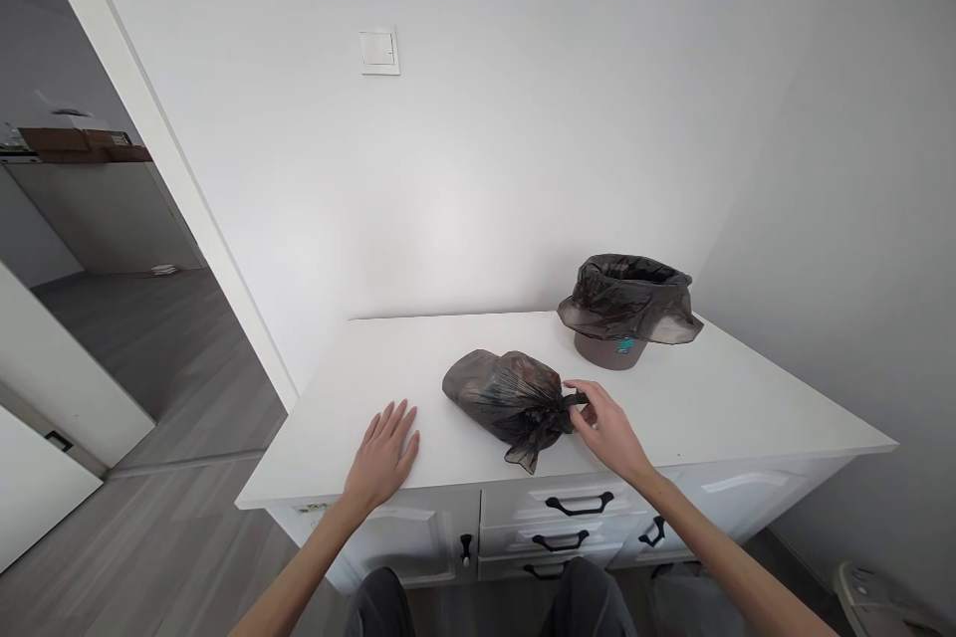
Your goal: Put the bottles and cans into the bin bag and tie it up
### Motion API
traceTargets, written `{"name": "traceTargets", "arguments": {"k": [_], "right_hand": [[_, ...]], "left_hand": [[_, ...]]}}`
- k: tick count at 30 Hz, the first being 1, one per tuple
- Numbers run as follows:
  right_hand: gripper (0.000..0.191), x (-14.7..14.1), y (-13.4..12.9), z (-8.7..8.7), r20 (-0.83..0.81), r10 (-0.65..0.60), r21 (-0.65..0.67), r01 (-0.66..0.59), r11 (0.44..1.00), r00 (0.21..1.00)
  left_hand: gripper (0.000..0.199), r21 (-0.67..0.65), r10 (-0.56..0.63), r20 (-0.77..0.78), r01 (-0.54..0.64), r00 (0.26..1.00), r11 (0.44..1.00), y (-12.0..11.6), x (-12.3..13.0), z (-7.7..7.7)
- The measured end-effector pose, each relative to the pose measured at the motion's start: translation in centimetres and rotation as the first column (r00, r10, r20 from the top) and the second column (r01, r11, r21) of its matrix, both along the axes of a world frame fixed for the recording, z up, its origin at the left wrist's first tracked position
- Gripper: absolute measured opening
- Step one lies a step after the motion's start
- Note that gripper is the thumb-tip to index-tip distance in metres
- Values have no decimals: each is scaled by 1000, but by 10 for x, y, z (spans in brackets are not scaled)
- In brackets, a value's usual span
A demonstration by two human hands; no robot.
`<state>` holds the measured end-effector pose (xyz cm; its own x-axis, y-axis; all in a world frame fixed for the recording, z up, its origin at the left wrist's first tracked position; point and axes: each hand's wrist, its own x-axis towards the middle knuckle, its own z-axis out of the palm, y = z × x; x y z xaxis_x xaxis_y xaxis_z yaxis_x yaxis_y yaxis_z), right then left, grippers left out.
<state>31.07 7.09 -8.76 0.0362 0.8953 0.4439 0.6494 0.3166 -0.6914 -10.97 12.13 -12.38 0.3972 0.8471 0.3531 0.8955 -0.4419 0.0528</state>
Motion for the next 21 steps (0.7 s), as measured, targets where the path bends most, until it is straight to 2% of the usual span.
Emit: {"name": "traceTargets", "arguments": {"k": [5,11,14,17,21], "right_hand": [[36,-2,0,27,22,-13,21,13,1000,1000],[38,-8,-6,83,-83,-50,120,60,991,995],[35,-11,-8,104,-64,-54,167,64,984,997],[30,-13,-10,113,-17,-49,193,52,980,999],[22,-9,-7,103,134,-11,144,-9,990,991]], "left_hand": [[56,11,4,14,-4,1000,1000,2,-1,-5],[55,8,0,29,0,1000,1000,3,-3,-9],[56,7,-2,24,2,1000,1000,3,-3,-9],[56,10,-6,21,6,1000,1000,2,-2,-7],[56,-9,0,18,0,1000,1000,1,-1,-3]]}}
